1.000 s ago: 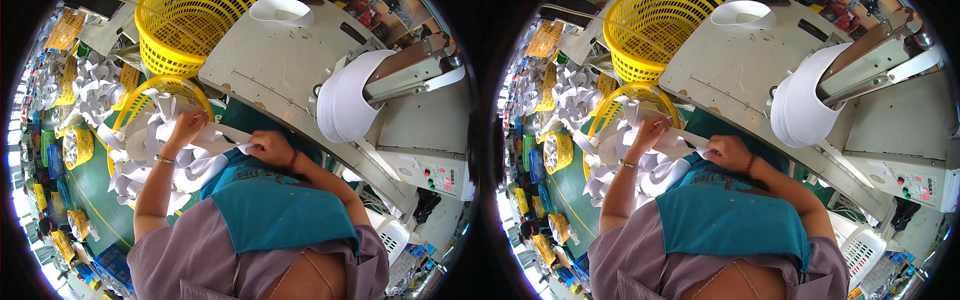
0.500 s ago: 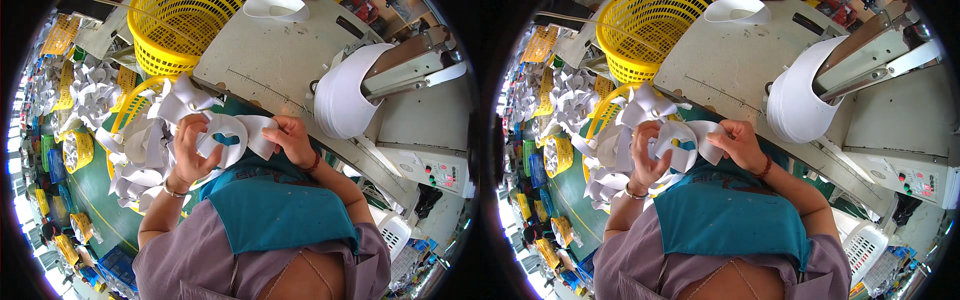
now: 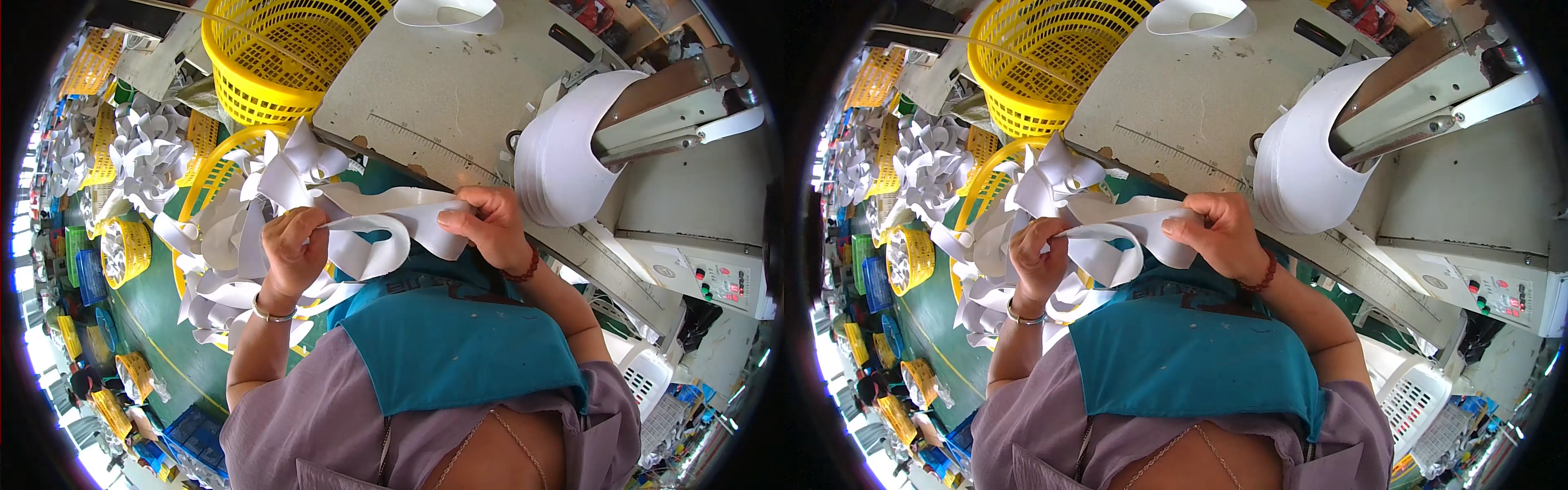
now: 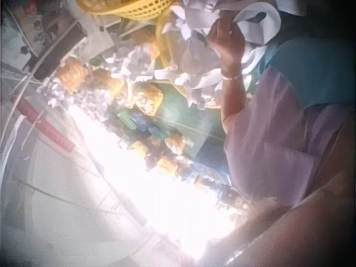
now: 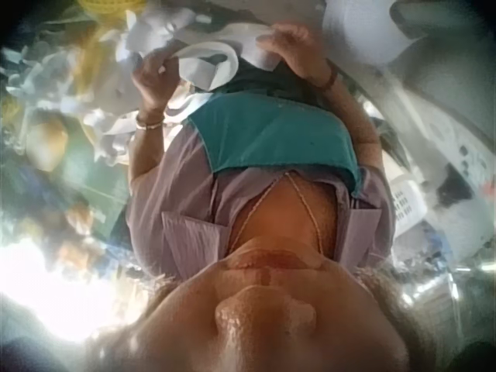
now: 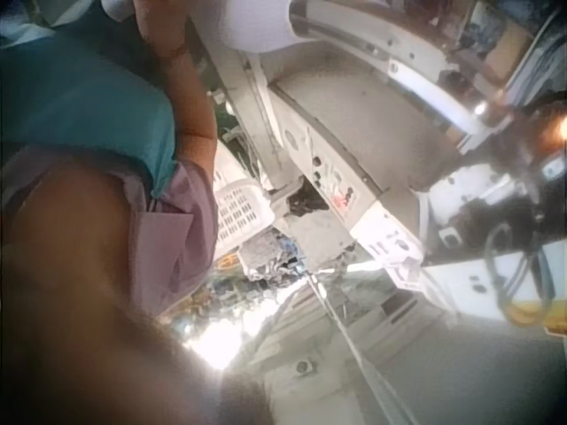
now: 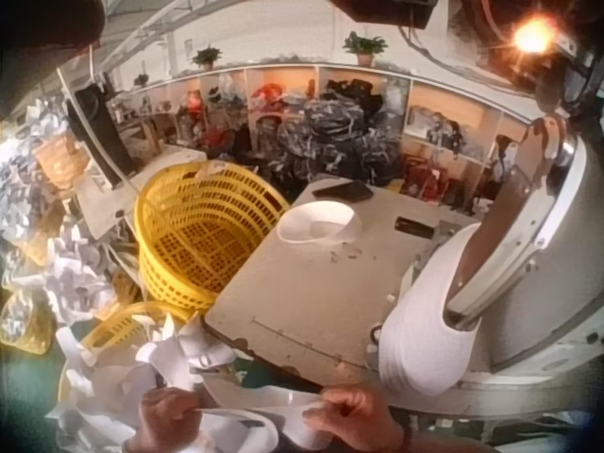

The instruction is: The person takes shoe components from a basket, aligns and folds the edges, feeds them through a machine to sew the seams, and stacks the completed pieces onto the machine arm.

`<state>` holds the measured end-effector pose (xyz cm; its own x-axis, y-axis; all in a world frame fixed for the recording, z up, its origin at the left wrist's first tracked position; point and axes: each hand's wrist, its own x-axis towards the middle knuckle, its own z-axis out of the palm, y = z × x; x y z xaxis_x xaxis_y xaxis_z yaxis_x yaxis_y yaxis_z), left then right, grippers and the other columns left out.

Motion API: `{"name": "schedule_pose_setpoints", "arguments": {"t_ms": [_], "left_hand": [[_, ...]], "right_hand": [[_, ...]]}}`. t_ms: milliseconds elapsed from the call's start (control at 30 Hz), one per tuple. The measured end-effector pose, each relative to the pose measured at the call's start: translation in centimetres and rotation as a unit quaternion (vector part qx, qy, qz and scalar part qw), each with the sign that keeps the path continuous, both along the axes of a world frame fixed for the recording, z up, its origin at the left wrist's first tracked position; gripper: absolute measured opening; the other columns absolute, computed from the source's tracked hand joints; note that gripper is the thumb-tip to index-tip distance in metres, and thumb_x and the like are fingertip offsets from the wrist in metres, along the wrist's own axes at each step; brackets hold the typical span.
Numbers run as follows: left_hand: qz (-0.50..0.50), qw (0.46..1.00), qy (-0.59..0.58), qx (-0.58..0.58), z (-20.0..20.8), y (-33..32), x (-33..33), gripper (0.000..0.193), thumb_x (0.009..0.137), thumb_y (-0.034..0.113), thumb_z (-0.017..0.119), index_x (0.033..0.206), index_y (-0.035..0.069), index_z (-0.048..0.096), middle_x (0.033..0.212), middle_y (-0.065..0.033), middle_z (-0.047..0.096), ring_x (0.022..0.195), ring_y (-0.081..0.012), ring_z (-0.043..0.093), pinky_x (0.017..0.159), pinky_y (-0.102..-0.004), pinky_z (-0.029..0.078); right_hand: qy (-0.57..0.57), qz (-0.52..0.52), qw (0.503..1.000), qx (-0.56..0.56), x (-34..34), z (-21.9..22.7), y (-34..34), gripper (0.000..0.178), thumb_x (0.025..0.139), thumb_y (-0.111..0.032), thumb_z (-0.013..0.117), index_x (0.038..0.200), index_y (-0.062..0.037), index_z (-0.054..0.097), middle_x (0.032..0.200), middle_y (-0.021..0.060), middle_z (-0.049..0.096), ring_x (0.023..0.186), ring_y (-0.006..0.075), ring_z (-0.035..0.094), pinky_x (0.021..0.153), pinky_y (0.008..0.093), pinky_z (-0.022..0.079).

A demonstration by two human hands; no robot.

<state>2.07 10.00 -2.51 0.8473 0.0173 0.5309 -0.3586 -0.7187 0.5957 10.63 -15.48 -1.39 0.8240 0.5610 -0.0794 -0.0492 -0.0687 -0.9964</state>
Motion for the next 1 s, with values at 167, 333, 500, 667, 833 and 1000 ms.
{"name": "schedule_pose_setpoints", "arguments": {"t_ms": [167,333,500,667,833,1000], "left_hand": [[-0.003,0.997,0.046,0.057,1.1,-1.1,-0.1,0.018,0.062,-0.004,0.058,0.078,0.003,0.053,0.061,-0.0099,0.056,0.054,-0.0283,0.056,0.051,-0.0315,0.046],[0.007,0.986,0.15,0.071,3.0,-2.8,0.4,0.017,0.067,0.005,0.066,0.079,0.002,0.053,0.065,-0.0115,0.056,0.055,-0.0269,0.057,0.051,-0.0305,0.045],[-0.146,0.983,0.076,0.083,2.1,-2.4,0.6,0.01,0.069,0.002,0.063,0.07,0.006,0.054,0.064,-0.0065,0.054,0.046,-0.0225,0.051,0.044,-0.0316,0.041],[-0.16,0.974,-0.024,0.16,2.7,-2.5,0.4,0.016,0.061,-0.001,0.064,0.066,0.003,0.049,0.068,-0.0069,0.053,0.046,-0.0175,0.05,0.04,-0.0286,0.04],[-0.14,0.974,-0.033,0.176,2.3,-0.9,-2.1,0.018,0.065,0.0,0.063,0.063,0.004,0.046,0.072,-0.0074,0.058,0.051,-0.0197,0.056,0.046,-0.0279,0.045],[0.023,0.978,0.016,0.205,0.6,-0.5,-1.8,0.011,0.068,0.004,0.063,0.067,0.005,0.052,0.102,-0.0108,0.059,0.094,-0.0273,0.06,0.074,-0.0359,0.047]], "right_hand": [[-0.013,-0.036,0.998,0.041,0.3,-0.8,0.9,0.027,0.077,-0.013,0.064,0.058,0.0003,0.05,0.051,-0.0031,0.041,0.053,0.0023,0.037,0.045,0.0231,0.031],[-0.055,0.037,0.998,-0.012,0.4,-0.3,0.3,0.027,0.082,-0.01,0.058,0.06,-0.0024,0.045,0.058,-0.0041,0.04,0.056,0.004,0.033,0.049,0.0227,0.027],[0.04,-0.041,0.995,0.084,1.4,0.6,0.5,0.029,0.084,-0.013,0.059,0.058,-0.0018,0.05,0.056,-0.0059,0.046,0.054,0.0009,0.038,0.047,0.0215,0.031],[0.095,-0.064,0.985,0.126,3.0,-0.6,0.6,0.026,0.084,-0.011,0.054,0.059,-0.0061,0.05,0.057,-0.0028,0.047,0.05,0.0046,0.041,0.046,0.0223,0.031],[0.106,-0.148,0.972,0.149,3.2,-0.1,1.4,0.026,0.085,-0.015,0.058,0.062,-0.0053,0.051,0.057,-0.0061,0.043,0.055,0.0019,0.036,0.049,0.0216,0.03],[-0.02,-0.059,0.994,0.086,2.3,0.4,2.5,0.032,0.087,-0.018,0.058,0.06,-0.0035,0.048,0.057,-0.0067,0.04,0.055,0.0021,0.033,0.048,0.0224,0.028]]}}
